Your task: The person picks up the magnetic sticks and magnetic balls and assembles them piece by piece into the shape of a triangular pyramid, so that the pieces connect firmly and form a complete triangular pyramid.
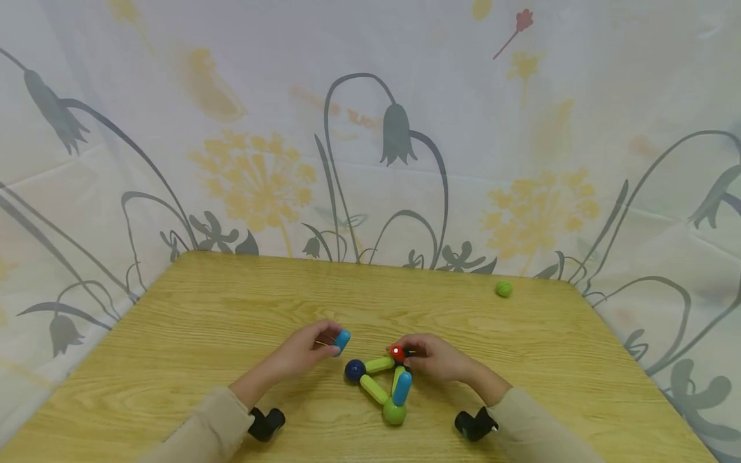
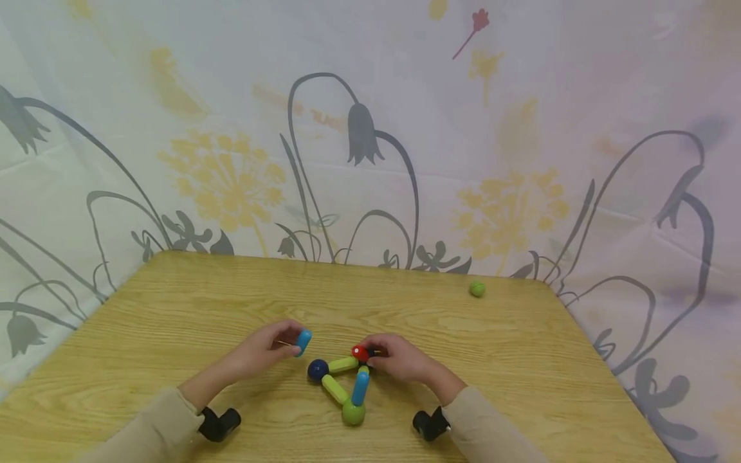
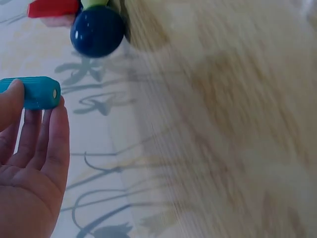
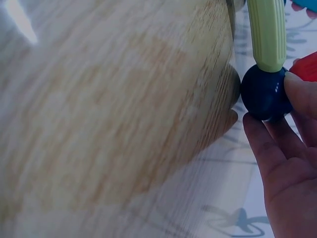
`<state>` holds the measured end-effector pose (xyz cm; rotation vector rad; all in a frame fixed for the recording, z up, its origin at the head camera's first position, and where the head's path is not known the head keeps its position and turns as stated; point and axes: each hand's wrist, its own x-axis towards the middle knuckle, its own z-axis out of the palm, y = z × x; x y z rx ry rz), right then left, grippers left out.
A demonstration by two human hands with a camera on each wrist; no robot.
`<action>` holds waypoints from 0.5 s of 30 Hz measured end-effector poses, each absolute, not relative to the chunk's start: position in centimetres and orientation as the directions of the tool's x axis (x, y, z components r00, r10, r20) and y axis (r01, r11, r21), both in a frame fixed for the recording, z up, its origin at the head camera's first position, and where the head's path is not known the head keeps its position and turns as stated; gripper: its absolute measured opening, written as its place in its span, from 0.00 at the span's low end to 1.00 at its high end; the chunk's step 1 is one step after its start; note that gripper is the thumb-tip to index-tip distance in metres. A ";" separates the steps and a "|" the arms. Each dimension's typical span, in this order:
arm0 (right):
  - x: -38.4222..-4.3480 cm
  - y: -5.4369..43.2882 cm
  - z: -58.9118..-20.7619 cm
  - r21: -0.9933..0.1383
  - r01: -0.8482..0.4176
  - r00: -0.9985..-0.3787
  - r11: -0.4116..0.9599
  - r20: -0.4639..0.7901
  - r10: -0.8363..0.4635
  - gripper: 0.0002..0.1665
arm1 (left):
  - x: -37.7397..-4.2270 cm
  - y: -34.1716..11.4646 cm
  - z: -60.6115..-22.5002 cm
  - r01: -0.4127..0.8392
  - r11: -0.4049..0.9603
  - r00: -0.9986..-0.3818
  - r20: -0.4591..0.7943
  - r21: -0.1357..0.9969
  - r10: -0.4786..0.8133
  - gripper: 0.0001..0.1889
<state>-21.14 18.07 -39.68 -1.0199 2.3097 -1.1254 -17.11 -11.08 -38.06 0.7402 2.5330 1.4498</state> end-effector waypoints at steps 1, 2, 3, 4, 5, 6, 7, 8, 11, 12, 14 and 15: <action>-21.2 18.1 -39.7 -0.792 -0.444 -0.667 0.418 -0.019 -0.745 0.16 | -17.1 -10.8 -38.1 0.349 0.412 -0.868 0.125 0.842 0.480 0.14; -21.2 18.1 -39.7 -0.791 -0.453 -0.662 0.412 -0.012 -0.749 0.16 | -17.0 -10.5 -38.1 0.349 0.406 -0.865 0.124 0.845 0.485 0.14; -21.3 18.1 -39.7 -0.791 -0.455 -0.660 0.410 -0.009 -0.751 0.16 | -17.0 -10.2 -38.1 0.348 0.403 -0.864 0.123 0.846 0.489 0.14; -21.3 18.1 -39.7 -0.793 -0.450 -0.662 0.410 -0.012 -0.749 0.16 | -17.0 -10.0 -38.1 0.349 0.402 -0.863 0.123 0.846 0.491 0.13; -21.3 18.1 -39.7 -0.796 -0.451 -0.659 0.405 -0.010 -0.752 0.16 | -17.0 -9.8 -38.2 0.350 0.402 -0.861 0.122 0.846 0.493 0.13; -21.3 18.1 -39.7 -0.799 -0.450 -0.655 0.398 -0.007 -0.756 0.16 | -16.9 -9.6 -38.2 0.346 0.400 -0.860 0.116 0.849 0.496 0.13; -21.3 18.1 -39.7 -0.802 -0.449 -0.652 0.394 -0.008 -0.758 0.16 | -16.9 -9.4 -38.2 0.343 0.404 -0.859 0.109 0.848 0.501 0.13; -21.3 18.1 -39.7 -0.805 -0.447 -0.649 0.390 -0.008 -0.761 0.16 | -16.9 -9.2 -38.2 0.339 0.406 -0.857 0.100 0.849 0.505 0.13; -21.3 18.1 -39.7 -0.807 -0.442 -0.650 0.392 -0.013 -0.760 0.16 | -16.9 -8.7 -38.3 0.314 0.409 -0.854 0.067 0.857 0.516 0.13; -21.3 18.1 -39.7 -0.807 -0.442 -0.650 0.391 -0.012 -0.760 0.16 | -16.9 -8.5 -38.3 0.304 0.410 -0.854 0.056 0.860 0.517 0.13; -21.2 18.1 -39.7 -0.811 -0.438 -0.649 0.388 -0.013 -0.761 0.16 | -16.8 -8.2 -38.4 0.296 0.407 -0.852 0.047 0.864 0.521 0.13; -21.2 18.0 -39.7 -0.814 -0.435 -0.649 0.386 -0.014 -0.761 0.16 | -16.8 -8.1 -38.4 0.295 0.403 -0.850 0.046 0.867 0.524 0.13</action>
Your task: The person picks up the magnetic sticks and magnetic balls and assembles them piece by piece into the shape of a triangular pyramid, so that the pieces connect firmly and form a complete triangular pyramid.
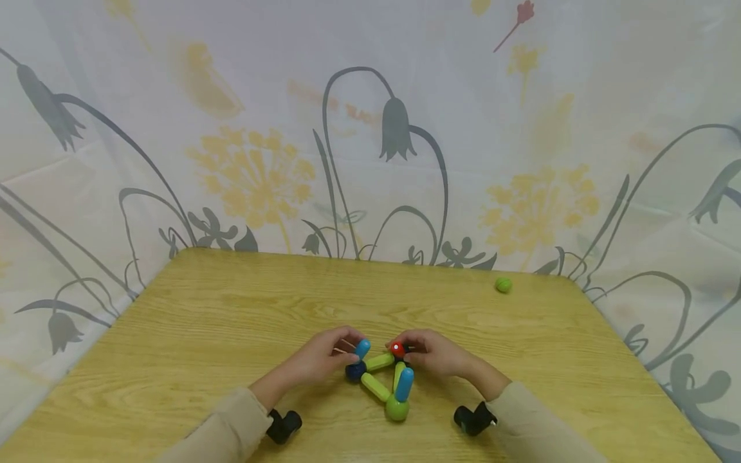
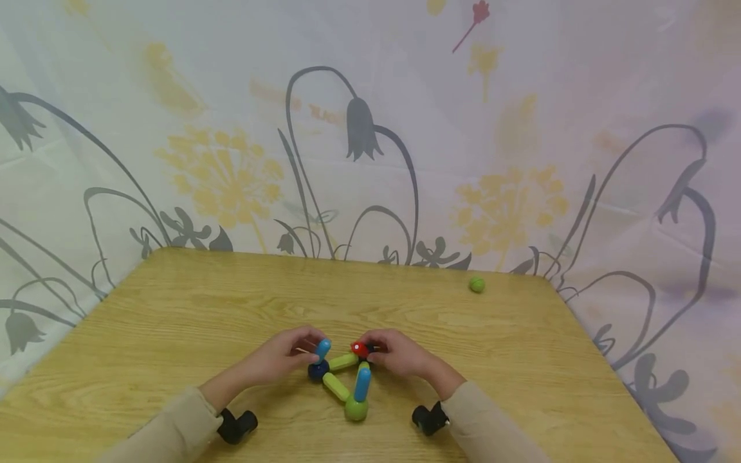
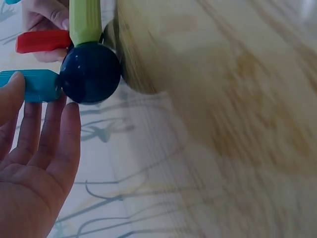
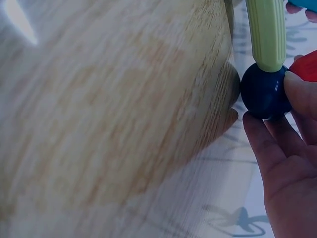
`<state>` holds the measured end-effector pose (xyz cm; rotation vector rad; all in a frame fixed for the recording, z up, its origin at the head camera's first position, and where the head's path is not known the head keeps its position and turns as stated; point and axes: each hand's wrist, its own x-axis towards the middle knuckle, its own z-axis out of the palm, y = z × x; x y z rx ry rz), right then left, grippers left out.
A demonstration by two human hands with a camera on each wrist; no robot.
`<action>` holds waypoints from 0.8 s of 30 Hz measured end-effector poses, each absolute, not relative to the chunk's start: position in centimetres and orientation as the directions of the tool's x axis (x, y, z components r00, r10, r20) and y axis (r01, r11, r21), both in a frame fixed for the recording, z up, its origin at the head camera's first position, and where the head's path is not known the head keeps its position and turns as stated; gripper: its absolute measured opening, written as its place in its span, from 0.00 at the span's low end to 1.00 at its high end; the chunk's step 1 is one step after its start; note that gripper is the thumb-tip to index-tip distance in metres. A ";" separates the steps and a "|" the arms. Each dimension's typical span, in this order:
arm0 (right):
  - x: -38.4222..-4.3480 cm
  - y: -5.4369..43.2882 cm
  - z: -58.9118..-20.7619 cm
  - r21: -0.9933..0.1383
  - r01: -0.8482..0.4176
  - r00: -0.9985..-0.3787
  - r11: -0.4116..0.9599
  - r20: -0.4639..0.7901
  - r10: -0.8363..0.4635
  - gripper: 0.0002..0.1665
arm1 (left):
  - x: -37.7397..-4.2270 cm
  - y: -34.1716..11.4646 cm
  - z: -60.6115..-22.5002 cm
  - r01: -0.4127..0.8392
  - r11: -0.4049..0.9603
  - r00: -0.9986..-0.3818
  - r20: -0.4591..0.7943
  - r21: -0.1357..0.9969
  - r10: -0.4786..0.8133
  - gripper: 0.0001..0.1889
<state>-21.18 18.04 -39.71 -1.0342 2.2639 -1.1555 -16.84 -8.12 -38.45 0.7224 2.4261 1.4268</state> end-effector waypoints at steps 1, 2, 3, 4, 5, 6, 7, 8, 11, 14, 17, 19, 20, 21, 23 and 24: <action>-21.2 18.0 -39.7 -0.817 -0.429 -0.650 0.386 -0.018 -0.760 0.16 | -16.9 -8.0 -38.5 0.297 0.400 -0.848 0.047 0.867 0.528 0.13; -21.2 18.0 -39.6 -0.820 -0.424 -0.650 0.384 -0.020 -0.760 0.16 | -16.9 -7.9 -38.6 0.301 0.397 -0.846 0.051 0.867 0.531 0.13; -21.2 17.9 -39.6 -0.822 -0.420 -0.651 0.385 -0.023 -0.759 0.16 | -16.9 -7.8 -38.6 0.307 0.391 -0.843 0.057 0.868 0.536 0.13; -21.2 17.9 -39.7 -0.823 -0.417 -0.652 0.386 -0.025 -0.758 0.16 | -16.9 -7.8 -38.7 0.314 0.389 -0.840 0.062 0.866 0.540 0.13; -21.2 17.9 -39.7 -0.823 -0.415 -0.654 0.387 -0.026 -0.756 0.15 | -16.9 -7.7 -38.7 0.320 0.385 -0.836 0.067 0.865 0.545 0.13; -21.2 17.9 -39.7 -0.822 -0.413 -0.657 0.391 -0.028 -0.753 0.15 | -16.9 -7.6 -38.7 0.326 0.382 -0.833 0.071 0.865 0.549 0.13; -21.2 18.0 -39.7 -0.821 -0.414 -0.659 0.393 -0.027 -0.751 0.15 | -17.0 -7.6 -38.8 0.329 0.382 -0.832 0.073 0.863 0.550 0.13; -21.2 18.0 -39.8 -0.820 -0.417 -0.659 0.391 -0.024 -0.752 0.15 | -17.0 -7.5 -38.8 0.331 0.381 -0.830 0.075 0.863 0.552 0.12; -21.3 18.3 -39.9 -0.815 -0.437 -0.656 0.380 -0.001 -0.755 0.14 | -17.0 -7.2 -38.8 0.337 0.380 -0.825 0.075 0.861 0.561 0.12; -21.2 18.6 -40.1 -0.813 -0.436 -0.667 0.385 0.004 -0.745 0.15 | -17.2 -6.9 -38.9 0.336 0.371 -0.820 0.076 0.866 0.567 0.12; -21.2 18.8 -40.2 -0.814 -0.411 -0.691 0.410 -0.015 -0.722 0.16 | -17.3 -6.7 -38.9 0.328 0.365 -0.817 0.069 0.871 0.572 0.12; -21.3 18.6 -40.3 -0.817 -0.396 -0.703 0.420 -0.025 -0.711 0.15 | -17.3 -6.8 -38.9 0.315 0.369 -0.820 0.054 0.874 0.570 0.12; -21.3 18.5 -40.3 -0.818 -0.393 -0.704 0.420 -0.026 -0.710 0.14 | -17.3 -6.9 -38.9 0.308 0.373 -0.820 0.045 0.875 0.570 0.12; -21.4 18.3 -40.3 -0.819 -0.393 -0.704 0.419 -0.025 -0.710 0.14 | -17.3 -6.9 -38.9 0.303 0.377 -0.819 0.037 0.875 0.572 0.12; -21.4 17.9 -40.4 -0.819 -0.394 -0.708 0.417 -0.019 -0.706 0.13 | -17.2 -7.2 -38.9 0.294 0.380 -0.815 0.022 0.877 0.579 0.12; -21.3 17.7 -40.4 -0.817 -0.400 -0.709 0.416 -0.012 -0.705 0.14 | -17.1 -7.3 -39.0 0.294 0.376 -0.810 0.020 0.879 0.586 0.13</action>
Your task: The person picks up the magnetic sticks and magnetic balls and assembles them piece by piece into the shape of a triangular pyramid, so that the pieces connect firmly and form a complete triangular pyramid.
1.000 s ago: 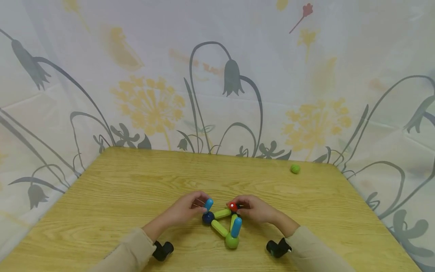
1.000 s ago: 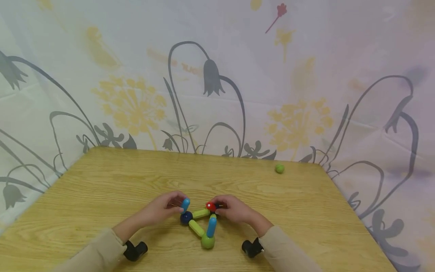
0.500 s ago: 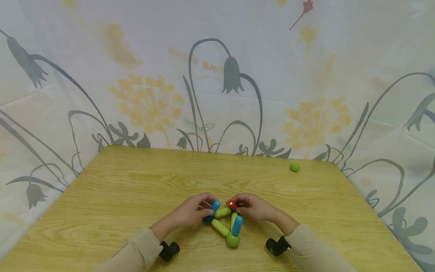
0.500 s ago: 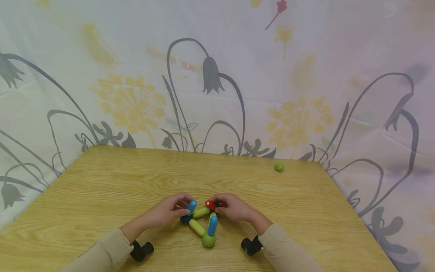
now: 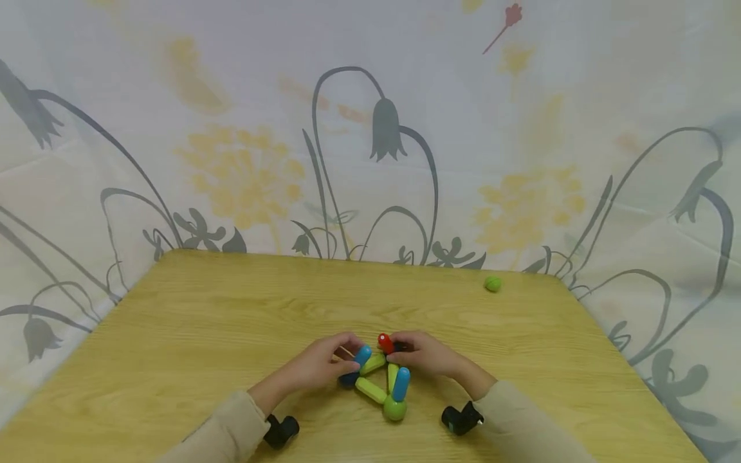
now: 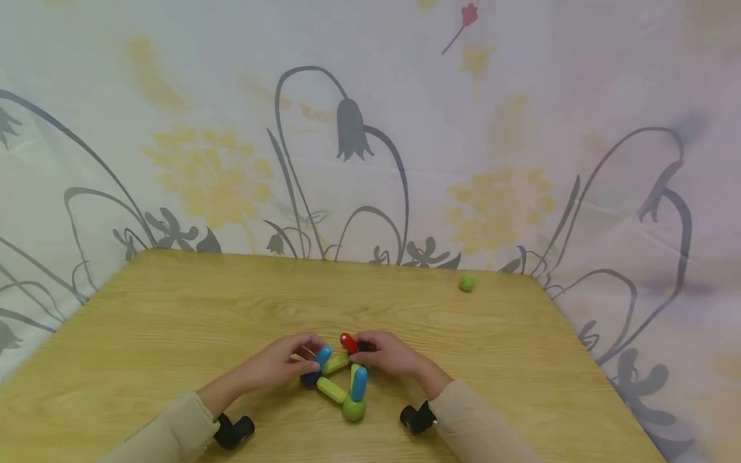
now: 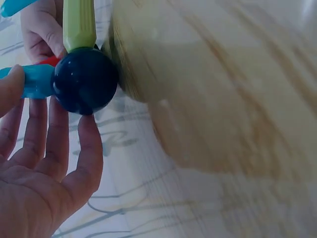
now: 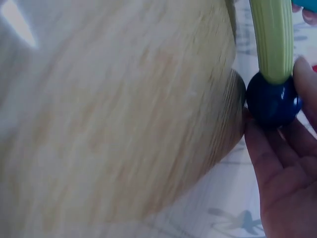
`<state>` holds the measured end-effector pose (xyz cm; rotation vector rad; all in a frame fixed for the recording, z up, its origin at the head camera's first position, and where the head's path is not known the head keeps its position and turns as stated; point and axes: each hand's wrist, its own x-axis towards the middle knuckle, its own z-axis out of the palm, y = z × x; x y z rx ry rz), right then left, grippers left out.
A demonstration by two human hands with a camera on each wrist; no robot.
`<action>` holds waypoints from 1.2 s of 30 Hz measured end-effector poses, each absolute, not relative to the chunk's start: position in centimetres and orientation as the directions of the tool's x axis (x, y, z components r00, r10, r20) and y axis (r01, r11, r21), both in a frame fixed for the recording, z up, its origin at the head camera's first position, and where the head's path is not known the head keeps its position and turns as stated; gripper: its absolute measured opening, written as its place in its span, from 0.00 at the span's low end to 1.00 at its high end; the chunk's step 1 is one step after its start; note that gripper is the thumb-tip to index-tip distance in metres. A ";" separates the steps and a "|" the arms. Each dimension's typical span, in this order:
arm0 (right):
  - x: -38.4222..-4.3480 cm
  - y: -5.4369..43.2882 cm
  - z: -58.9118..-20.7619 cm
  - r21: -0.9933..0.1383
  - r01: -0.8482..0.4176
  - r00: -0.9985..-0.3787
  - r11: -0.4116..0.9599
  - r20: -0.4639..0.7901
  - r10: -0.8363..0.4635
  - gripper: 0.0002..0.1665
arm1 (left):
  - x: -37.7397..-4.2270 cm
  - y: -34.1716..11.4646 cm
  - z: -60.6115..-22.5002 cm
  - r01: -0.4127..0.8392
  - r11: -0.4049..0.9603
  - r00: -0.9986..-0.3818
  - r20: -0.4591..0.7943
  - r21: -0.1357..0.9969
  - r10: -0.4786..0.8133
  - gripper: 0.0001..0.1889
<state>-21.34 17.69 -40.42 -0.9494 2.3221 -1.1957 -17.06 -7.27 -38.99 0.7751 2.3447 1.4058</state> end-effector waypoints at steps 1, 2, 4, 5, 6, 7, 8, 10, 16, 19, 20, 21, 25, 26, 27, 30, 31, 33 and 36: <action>-21.3 17.4 -40.5 -0.815 -0.403 -0.710 0.416 -0.008 -0.704 0.14 | -16.9 -7.4 -39.0 0.295 0.374 -0.804 0.017 0.879 0.594 0.13; -21.2 17.1 -40.5 -0.817 -0.399 -0.713 0.417 -0.009 -0.701 0.15 | -16.8 -7.6 -39.1 0.295 0.373 -0.799 0.013 0.880 0.601 0.13; -20.9 16.7 -40.5 -0.819 -0.387 -0.727 0.423 -0.011 -0.687 0.18 | -16.5 -7.8 -39.3 0.299 0.374 -0.792 0.010 0.878 0.610 0.13; -20.8 16.7 -40.5 -0.819 -0.384 -0.733 0.427 -0.010 -0.680 0.19 | -16.4 -7.8 -39.4 0.299 0.375 -0.790 0.007 0.877 0.613 0.13; -20.6 16.7 -40.4 -0.819 -0.379 -0.741 0.431 -0.011 -0.671 0.20 | -16.2 -7.8 -39.4 0.296 0.373 -0.789 0.005 0.879 0.614 0.13; -20.4 16.9 -40.4 -0.818 -0.374 -0.750 0.437 -0.010 -0.661 0.21 | -16.1 -7.8 -39.5 0.291 0.373 -0.788 0.000 0.881 0.616 0.13; -20.1 17.2 -40.2 -0.817 -0.370 -0.761 0.442 -0.007 -0.649 0.22 | -16.0 -7.7 -39.5 0.286 0.370 -0.787 -0.004 0.884 0.617 0.13; -19.5 18.2 -40.0 -0.806 -0.378 -0.776 0.455 0.008 -0.631 0.21 | -15.8 -7.5 -39.3 0.274 0.367 -0.785 -0.013 0.889 0.619 0.13; -17.4 20.7 -39.1 -0.815 -0.355 -0.742 0.458 -0.052 -0.668 0.15 | -15.5 -6.9 -38.9 0.266 0.375 -0.789 -0.023 0.888 0.614 0.13; -16.5 21.1 -39.0 -0.842 -0.316 -0.709 0.437 -0.096 -0.698 0.16 | -15.5 -6.7 -38.7 0.255 0.378 -0.793 -0.032 0.890 0.608 0.18; -16.3 21.1 -39.0 -0.846 -0.319 -0.703 0.428 -0.092 -0.706 0.16 | -15.5 -6.7 -38.7 0.254 0.381 -0.794 -0.034 0.889 0.607 0.21; -16.2 21.1 -39.0 -0.848 -0.327 -0.699 0.417 -0.080 -0.711 0.15 | -15.6 -6.6 -38.6 0.253 0.383 -0.794 -0.036 0.889 0.606 0.24; -15.6 20.9 -39.0 -0.827 -0.402 -0.702 0.393 0.003 -0.712 0.13 | -15.7 -6.4 -38.5 0.247 0.397 -0.790 -0.054 0.884 0.611 0.31; -15.5 20.8 -39.0 -0.816 -0.424 -0.703 0.393 0.023 -0.711 0.13 | -15.8 -6.3 -38.5 0.247 0.401 -0.788 -0.059 0.882 0.613 0.32; -15.4 20.8 -38.9 -0.808 -0.443 -0.701 0.389 0.042 -0.712 0.12 | -15.8 -6.3 -38.5 0.248 0.402 -0.784 -0.061 0.881 0.618 0.32; -15.2 20.6 -38.8 -0.795 -0.471 -0.694 0.382 0.067 -0.717 0.08 | -15.9 -6.1 -38.4 0.259 0.402 -0.771 -0.062 0.878 0.634 0.31; -15.2 20.5 -38.7 -0.788 -0.483 -0.690 0.382 0.074 -0.720 0.06 | -16.0 -6.1 -38.4 0.272 0.404 -0.767 -0.056 0.874 0.639 0.31; -15.1 20.5 -38.8 -0.780 -0.494 -0.687 0.385 0.078 -0.723 0.06 | -15.9 -5.9 -38.4 0.288 0.400 -0.756 -0.050 0.870 0.652 0.31; -15.3 20.1 -39.0 -0.771 -0.501 -0.689 0.394 0.079 -0.720 0.10 | -16.0 -5.9 -38.5 0.308 0.388 -0.739 -0.038 0.869 0.673 0.30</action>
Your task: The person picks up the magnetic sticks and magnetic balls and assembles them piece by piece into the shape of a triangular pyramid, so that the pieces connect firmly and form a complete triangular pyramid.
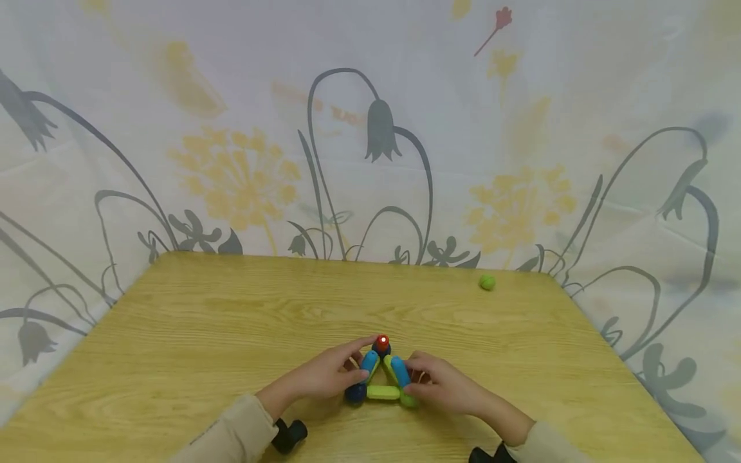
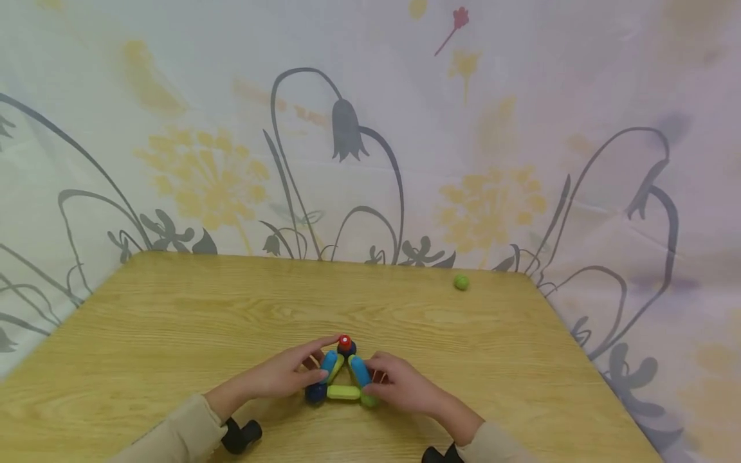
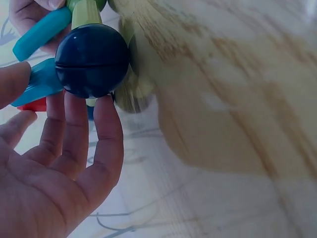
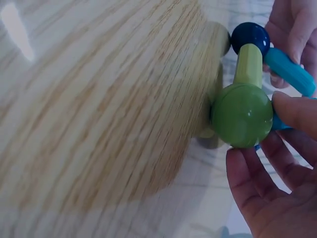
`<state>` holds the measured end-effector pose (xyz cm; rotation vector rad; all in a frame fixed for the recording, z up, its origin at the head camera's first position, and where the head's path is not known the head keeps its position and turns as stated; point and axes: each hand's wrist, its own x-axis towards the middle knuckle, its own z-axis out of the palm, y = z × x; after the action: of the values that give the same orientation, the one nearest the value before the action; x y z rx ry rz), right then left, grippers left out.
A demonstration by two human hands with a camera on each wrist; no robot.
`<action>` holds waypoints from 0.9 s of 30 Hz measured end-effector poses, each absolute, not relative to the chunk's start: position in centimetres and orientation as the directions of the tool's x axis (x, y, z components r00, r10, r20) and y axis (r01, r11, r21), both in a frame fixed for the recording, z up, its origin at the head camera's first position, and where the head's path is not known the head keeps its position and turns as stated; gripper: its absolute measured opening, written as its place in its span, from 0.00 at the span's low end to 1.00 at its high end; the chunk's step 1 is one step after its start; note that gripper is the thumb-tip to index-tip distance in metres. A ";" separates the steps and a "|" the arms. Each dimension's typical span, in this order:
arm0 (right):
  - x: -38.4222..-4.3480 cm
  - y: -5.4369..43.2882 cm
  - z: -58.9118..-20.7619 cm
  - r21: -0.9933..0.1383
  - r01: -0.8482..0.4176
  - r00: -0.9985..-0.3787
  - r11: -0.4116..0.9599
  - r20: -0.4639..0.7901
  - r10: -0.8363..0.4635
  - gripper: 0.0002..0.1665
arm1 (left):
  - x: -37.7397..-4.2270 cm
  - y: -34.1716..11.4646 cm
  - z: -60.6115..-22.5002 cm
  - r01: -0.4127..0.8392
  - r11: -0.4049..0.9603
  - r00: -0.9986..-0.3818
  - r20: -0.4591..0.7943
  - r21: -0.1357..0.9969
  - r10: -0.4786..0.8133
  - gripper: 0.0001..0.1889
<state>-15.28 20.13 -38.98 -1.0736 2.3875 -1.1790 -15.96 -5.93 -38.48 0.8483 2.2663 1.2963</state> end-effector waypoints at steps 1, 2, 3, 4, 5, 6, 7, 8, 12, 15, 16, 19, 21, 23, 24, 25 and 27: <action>-15.4 20.1 -39.0 -0.767 -0.503 -0.691 0.398 0.080 -0.719 0.12 | -16.0 -5.9 -38.4 0.309 0.381 -0.733 -0.037 0.871 0.680 0.29; -15.5 20.0 -39.1 -0.766 -0.504 -0.692 0.399 0.082 -0.717 0.14 | -16.0 -5.9 -38.4 0.311 0.377 -0.728 -0.036 0.872 0.685 0.29; -15.5 20.0 -39.2 -0.766 -0.505 -0.693 0.398 0.084 -0.716 0.15 | -16.0 -5.8 -38.4 0.315 0.373 -0.724 -0.033 0.873 0.689 0.29; -15.6 19.9 -39.2 -0.767 -0.505 -0.693 0.396 0.087 -0.716 0.17 | -16.0 -5.8 -38.4 0.314 0.368 -0.722 -0.032 0.876 0.691 0.29; -15.6 19.9 -39.3 -0.769 -0.503 -0.695 0.395 0.089 -0.713 0.17 | -16.0 -5.8 -38.4 0.318 0.365 -0.720 -0.028 0.875 0.693 0.29; -15.7 19.9 -39.3 -0.771 -0.501 -0.698 0.393 0.092 -0.710 0.18 | -16.0 -5.8 -38.4 0.317 0.363 -0.721 -0.026 0.876 0.692 0.29; -15.7 19.8 -39.4 -0.773 -0.498 -0.702 0.393 0.093 -0.706 0.18 | -16.0 -5.9 -38.5 0.319 0.363 -0.723 -0.023 0.876 0.691 0.29; -15.7 19.8 -39.4 -0.776 -0.495 -0.707 0.392 0.097 -0.700 0.18 | -15.9 -5.9 -38.5 0.319 0.363 -0.728 -0.019 0.875 0.685 0.29; -15.6 19.6 -39.5 -0.787 -0.466 -0.743 0.405 0.100 -0.662 0.16 | -15.9 -6.0 -38.9 0.303 0.340 -0.762 0.012 0.890 0.648 0.26; -15.6 19.0 -39.6 -0.803 -0.420 -0.772 0.423 0.071 -0.632 0.15 | -15.8 -6.1 -39.1 0.305 0.332 -0.781 0.034 0.893 0.624 0.19; -15.6 18.8 -39.6 -0.807 -0.408 -0.778 0.427 0.063 -0.625 0.15 | -15.8 -6.2 -39.2 0.311 0.337 -0.781 0.037 0.889 0.624 0.17; -15.8 18.3 -39.5 -0.818 -0.380 -0.789 0.431 0.043 -0.613 0.14 | -15.7 -6.3 -39.3 0.324 0.339 -0.769 0.037 0.883 0.638 0.15; -15.8 18.2 -39.4 -0.823 -0.375 -0.790 0.427 0.042 -0.612 0.14 | -15.8 -6.2 -39.4 0.326 0.341 -0.762 0.032 0.882 0.647 0.14; -15.8 18.2 -39.3 -0.822 -0.376 -0.794 0.428 0.047 -0.606 0.14 | -15.8 -6.2 -39.4 0.325 0.344 -0.763 0.029 0.881 0.646 0.14; -15.7 18.2 -39.3 -0.822 -0.375 -0.796 0.429 0.049 -0.603 0.15 | -15.8 -6.2 -39.3 0.325 0.348 -0.766 0.029 0.879 0.643 0.14; -15.7 18.3 -39.3 -0.821 -0.377 -0.797 0.428 0.052 -0.601 0.15 | -15.9 -6.2 -39.3 0.325 0.351 -0.768 0.028 0.878 0.640 0.14; -15.7 18.3 -39.3 -0.817 -0.387 -0.798 0.427 0.065 -0.599 0.15 | -16.0 -6.2 -39.2 0.330 0.357 -0.772 0.032 0.874 0.635 0.14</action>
<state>-15.68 18.33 -39.26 -0.8616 2.4457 -1.3064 -15.98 -6.24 -39.19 0.8535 2.3111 1.3792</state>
